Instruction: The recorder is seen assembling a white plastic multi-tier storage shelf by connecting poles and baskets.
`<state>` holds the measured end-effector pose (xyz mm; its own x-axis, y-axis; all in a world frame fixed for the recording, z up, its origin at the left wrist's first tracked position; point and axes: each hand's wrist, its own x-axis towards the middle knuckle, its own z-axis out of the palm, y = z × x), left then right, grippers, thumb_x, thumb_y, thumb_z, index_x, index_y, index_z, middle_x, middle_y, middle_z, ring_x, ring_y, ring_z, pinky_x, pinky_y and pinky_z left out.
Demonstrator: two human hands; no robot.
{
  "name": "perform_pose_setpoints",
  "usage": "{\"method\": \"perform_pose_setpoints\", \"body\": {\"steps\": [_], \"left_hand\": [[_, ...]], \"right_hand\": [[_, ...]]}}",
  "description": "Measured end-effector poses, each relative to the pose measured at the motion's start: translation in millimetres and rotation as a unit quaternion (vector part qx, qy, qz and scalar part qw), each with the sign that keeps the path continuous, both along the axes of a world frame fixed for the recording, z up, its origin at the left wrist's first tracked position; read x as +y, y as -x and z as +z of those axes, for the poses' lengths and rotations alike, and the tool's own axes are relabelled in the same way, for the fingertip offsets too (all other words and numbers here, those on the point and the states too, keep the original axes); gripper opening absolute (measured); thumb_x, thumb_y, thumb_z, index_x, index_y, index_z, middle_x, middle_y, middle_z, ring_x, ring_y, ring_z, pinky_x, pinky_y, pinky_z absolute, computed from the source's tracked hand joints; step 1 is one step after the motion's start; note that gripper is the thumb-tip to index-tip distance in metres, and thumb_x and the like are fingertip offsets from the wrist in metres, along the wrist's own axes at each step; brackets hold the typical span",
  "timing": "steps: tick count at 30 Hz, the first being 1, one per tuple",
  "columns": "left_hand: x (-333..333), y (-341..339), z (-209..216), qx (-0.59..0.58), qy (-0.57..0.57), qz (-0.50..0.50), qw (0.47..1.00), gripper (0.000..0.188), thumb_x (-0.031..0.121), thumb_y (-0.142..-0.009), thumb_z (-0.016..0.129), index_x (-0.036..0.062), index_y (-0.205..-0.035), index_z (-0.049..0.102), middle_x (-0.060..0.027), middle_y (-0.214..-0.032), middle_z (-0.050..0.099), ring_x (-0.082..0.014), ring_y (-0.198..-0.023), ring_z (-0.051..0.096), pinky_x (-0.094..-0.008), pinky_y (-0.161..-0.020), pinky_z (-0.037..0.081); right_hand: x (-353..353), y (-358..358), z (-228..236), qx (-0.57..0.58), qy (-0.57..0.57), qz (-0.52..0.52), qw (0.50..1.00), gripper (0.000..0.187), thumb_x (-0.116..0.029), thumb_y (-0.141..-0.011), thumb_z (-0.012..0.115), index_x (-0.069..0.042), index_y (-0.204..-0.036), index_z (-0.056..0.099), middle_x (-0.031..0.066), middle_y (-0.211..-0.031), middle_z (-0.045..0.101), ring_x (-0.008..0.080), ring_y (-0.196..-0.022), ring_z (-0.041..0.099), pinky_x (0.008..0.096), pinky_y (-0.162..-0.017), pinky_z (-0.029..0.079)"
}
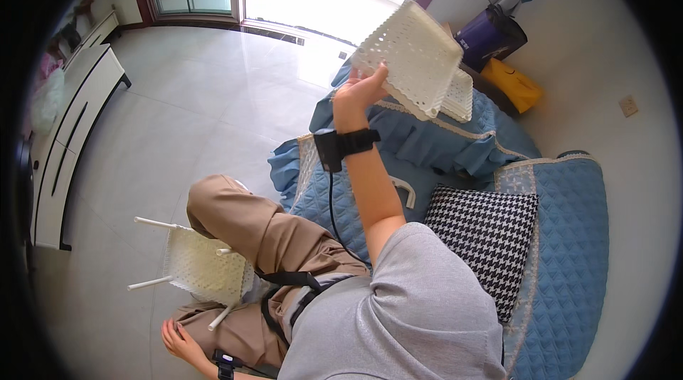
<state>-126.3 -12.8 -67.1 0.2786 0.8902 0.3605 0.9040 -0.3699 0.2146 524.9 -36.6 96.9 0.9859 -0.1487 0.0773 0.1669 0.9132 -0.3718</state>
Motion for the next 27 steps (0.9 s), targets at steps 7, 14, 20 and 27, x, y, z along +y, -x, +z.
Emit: {"method": "perform_pose_setpoints", "body": {"steps": [7,14,20,27], "left_hand": [[14,1,4,-0.028,0.037,-0.006,0.999,0.025,0.022,-0.092,0.056,0.0043,-0.109,0.061,-0.0111,-0.115,0.059,-0.0304,-0.109,0.054,-0.0424,-0.092,0.041],[10,-5,11,0.001,0.082,0.018,0.996,0.026,0.023,-0.093,0.054,0.0042,-0.11,0.058,-0.0113,-0.12,0.057,-0.0306,-0.116,0.05,-0.044,-0.098,0.037],[11,-5,8,0.002,0.082,0.01,0.997,0.026,0.023,-0.094,0.052,0.0038,-0.11,0.058,-0.0115,-0.121,0.057,-0.0308,-0.118,0.048,-0.0445,-0.099,0.035],[3,1,17,0.019,0.051,-0.031,0.998,0.025,0.022,-0.095,0.051,0.0038,-0.11,0.058,-0.0111,-0.122,0.056,-0.0301,-0.118,0.048,-0.0444,-0.099,0.036]], "right_hand": [[-26,-85,-12,0.139,0.101,-0.23,0.958,0.064,-0.031,-0.084,0.065,-0.005,-0.131,0.031,0.012,-0.118,0.054,0.0243,-0.1,0.058,0.0366,-0.079,0.052],[-30,-138,-41,0.306,0.175,-0.073,0.933,0.05,-0.053,-0.082,0.064,-0.005,-0.09,0.052,0.006,-0.082,0.051,0.0179,-0.067,0.052,0.0286,-0.06,0.048],[-68,-144,-49,0.26,0.239,0.293,0.889,0.044,-0.047,-0.084,0.065,-0.004,-0.085,0.056,-0.0002,-0.065,0.05,0.0142,-0.057,0.048,0.027,-0.054,0.043],[-169,-150,-33,0.107,0.559,0.385,0.727,0.036,-0.038,-0.086,0.065,-0.004,-0.08,0.059,-0.0011,-0.059,0.049,0.0095,-0.045,0.044,0.0252,-0.038,0.032]]}}
